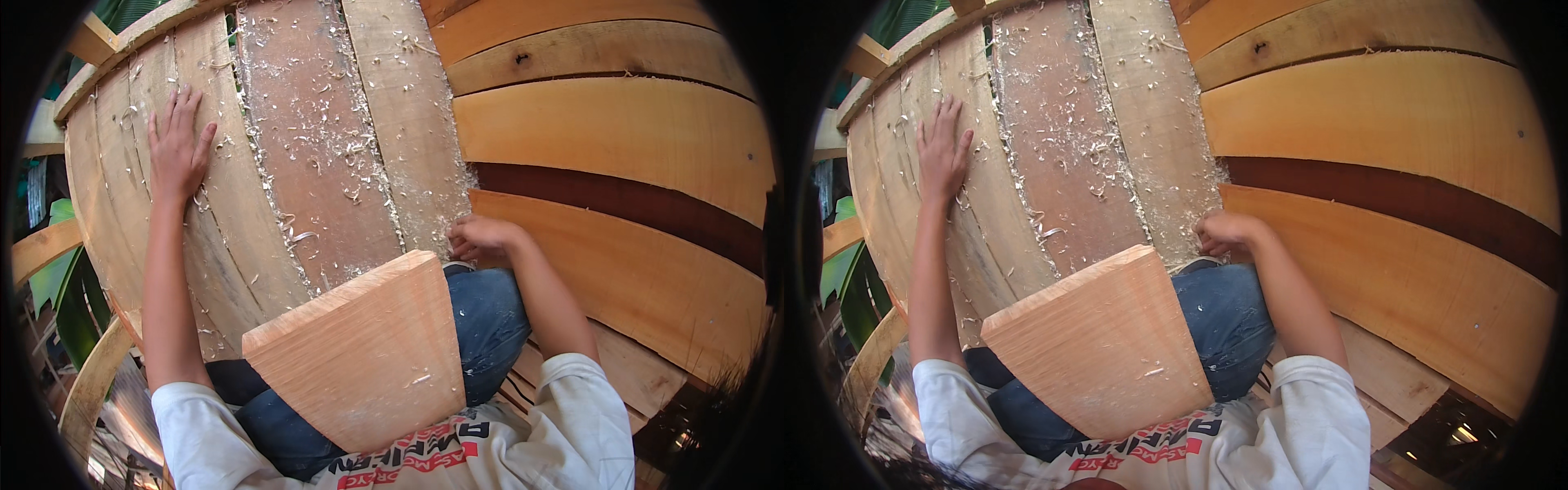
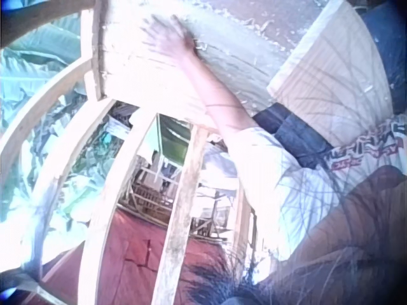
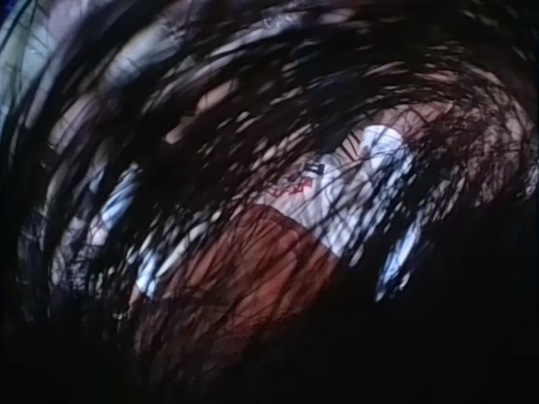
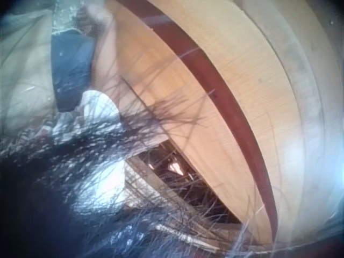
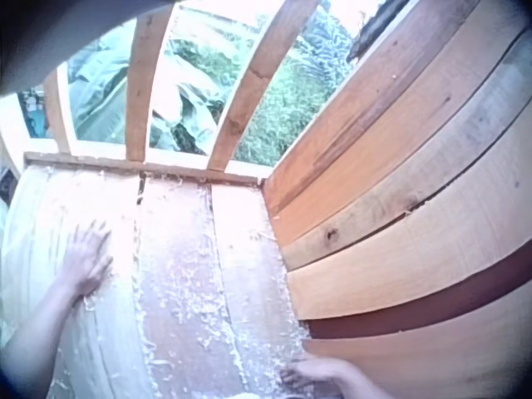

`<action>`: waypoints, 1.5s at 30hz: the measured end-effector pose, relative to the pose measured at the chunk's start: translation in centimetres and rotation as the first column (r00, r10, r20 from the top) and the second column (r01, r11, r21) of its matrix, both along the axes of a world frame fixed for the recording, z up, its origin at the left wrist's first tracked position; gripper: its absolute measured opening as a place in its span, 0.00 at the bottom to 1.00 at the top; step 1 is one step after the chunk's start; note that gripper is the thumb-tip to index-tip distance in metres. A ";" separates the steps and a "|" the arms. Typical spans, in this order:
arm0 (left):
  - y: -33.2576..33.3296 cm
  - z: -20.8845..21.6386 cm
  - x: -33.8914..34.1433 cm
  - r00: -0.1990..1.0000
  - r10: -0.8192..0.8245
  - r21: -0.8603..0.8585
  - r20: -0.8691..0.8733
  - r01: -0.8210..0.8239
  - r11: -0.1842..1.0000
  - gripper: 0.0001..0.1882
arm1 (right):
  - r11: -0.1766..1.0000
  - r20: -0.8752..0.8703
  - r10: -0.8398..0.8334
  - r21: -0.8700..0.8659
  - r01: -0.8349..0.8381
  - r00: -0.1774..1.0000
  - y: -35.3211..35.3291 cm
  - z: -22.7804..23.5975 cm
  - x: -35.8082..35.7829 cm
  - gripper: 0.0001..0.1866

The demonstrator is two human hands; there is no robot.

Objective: The person is sitting on a wooden floor and using their hands to gather and remove wood shavings from the surface. They repeatedly sweep the debris into piles and then discard it.

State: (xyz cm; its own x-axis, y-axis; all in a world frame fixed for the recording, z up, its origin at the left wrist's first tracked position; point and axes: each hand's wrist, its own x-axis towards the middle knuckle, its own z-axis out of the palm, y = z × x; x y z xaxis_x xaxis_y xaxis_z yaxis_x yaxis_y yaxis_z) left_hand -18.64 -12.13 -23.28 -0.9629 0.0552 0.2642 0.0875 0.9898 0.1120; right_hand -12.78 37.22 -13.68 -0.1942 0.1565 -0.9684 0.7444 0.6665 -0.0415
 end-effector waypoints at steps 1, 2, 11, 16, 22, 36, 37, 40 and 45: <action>0.0 0.0 0.1 1.000 0.006 0.002 0.015 -0.006 1.000 0.28 | 0.999 -0.089 -0.043 -0.028 0.041 0.995 0.3 0.4 -0.3 0.16; -0.4 0.0 0.4 0.999 0.018 -0.010 0.034 -0.018 1.000 0.28 | 0.995 -0.172 -0.085 -0.074 0.073 0.981 -1.1 1.8 -1.7 0.15; -0.3 -0.1 0.0 1.000 -0.027 0.015 0.007 0.027 1.000 0.28 | 0.671 0.458 0.634 0.077 -0.738 0.624 -0.8 -1.3 -1.2 0.17; -0.1 -0.1 -0.1 0.999 -0.033 0.009 0.002 0.033 0.999 0.28 | 0.796 0.366 0.579 -0.061 -0.602 0.729 -1.0 -2.4 -1.2 0.17; -0.8 0.1 0.3 0.999 -0.028 0.018 0.019 0.028 0.999 0.28 | 0.874 0.008 0.455 -0.197 -0.445 0.891 -3.7 -0.9 -2.4 0.20; -0.6 0.4 0.3 0.999 -0.045 0.026 0.016 0.045 0.999 0.27 | 0.834 -0.129 0.178 -0.506 -0.219 0.976 -2.7 0.1 -4.3 0.19; -0.9 0.3 0.4 0.999 -0.042 0.021 0.016 0.041 0.999 0.27 | 0.826 -0.096 0.368 -0.423 -0.373 0.925 -2.2 -0.5 -4.6 0.19; -0.6 -0.2 0.0 0.999 -0.043 0.031 0.007 0.042 0.999 0.27 | 0.651 0.226 0.759 -0.271 -0.709 0.611 -2.7 -1.7 -2.5 0.21; -0.3 0.2 0.0 0.998 -0.061 0.038 0.001 0.061 0.997 0.27 | 0.374 0.112 0.927 -0.251 -0.893 0.357 -6.1 -2.1 -0.5 0.23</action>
